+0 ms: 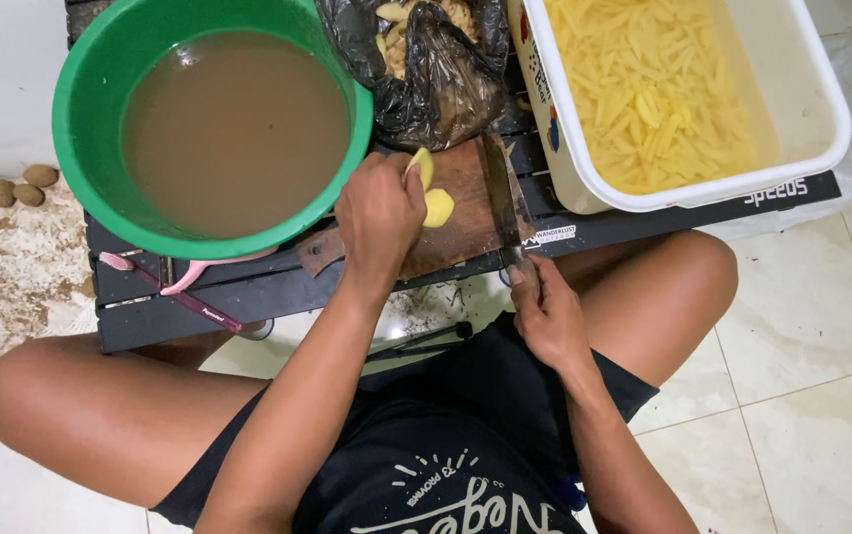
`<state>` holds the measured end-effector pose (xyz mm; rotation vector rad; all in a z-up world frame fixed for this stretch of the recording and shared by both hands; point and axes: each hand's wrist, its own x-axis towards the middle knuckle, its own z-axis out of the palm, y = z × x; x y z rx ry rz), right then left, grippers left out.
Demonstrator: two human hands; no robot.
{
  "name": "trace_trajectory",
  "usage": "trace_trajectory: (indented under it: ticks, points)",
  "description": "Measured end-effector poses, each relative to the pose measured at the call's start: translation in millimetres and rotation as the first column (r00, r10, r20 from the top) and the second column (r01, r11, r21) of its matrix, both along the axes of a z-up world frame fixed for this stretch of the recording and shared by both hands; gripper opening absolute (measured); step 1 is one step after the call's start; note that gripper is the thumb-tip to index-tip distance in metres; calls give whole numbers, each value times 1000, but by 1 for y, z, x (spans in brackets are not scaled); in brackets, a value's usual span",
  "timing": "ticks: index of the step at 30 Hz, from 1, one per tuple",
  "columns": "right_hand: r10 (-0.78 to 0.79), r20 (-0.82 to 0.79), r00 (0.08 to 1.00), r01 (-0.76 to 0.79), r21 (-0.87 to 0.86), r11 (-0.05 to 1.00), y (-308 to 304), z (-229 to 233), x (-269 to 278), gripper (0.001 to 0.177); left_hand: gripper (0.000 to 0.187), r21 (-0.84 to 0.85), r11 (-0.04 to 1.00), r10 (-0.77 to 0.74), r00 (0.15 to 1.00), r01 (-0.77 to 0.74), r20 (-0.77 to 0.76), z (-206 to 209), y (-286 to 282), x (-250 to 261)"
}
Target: Slicing peeled potatoes into thin strips on a wooden board using a knife.
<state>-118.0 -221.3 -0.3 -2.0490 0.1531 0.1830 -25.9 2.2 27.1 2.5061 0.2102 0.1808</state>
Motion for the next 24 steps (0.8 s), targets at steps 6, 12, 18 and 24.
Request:
trace_trajectory:
  ticks: [6,12,18,24]
  points:
    - [-7,3,1000,7,42,999,-1,0,-5,28,24,37,997,76,996,-75,-54,15,6,-41]
    - [21,14,1000,-21,7,1000,1,3,-7,28,14,220,975,6,1000,-11,24,-31,17,-31]
    - [59,28,998,-59,25,998,0,-5,-7,33,37,445,845,-364,929,297,69,-50,-1,-3]
    - [36,-79,996,-46,-123,991,-1,-7,-9,39,27,534,791,-321,946,299,-54,-91,-24,31]
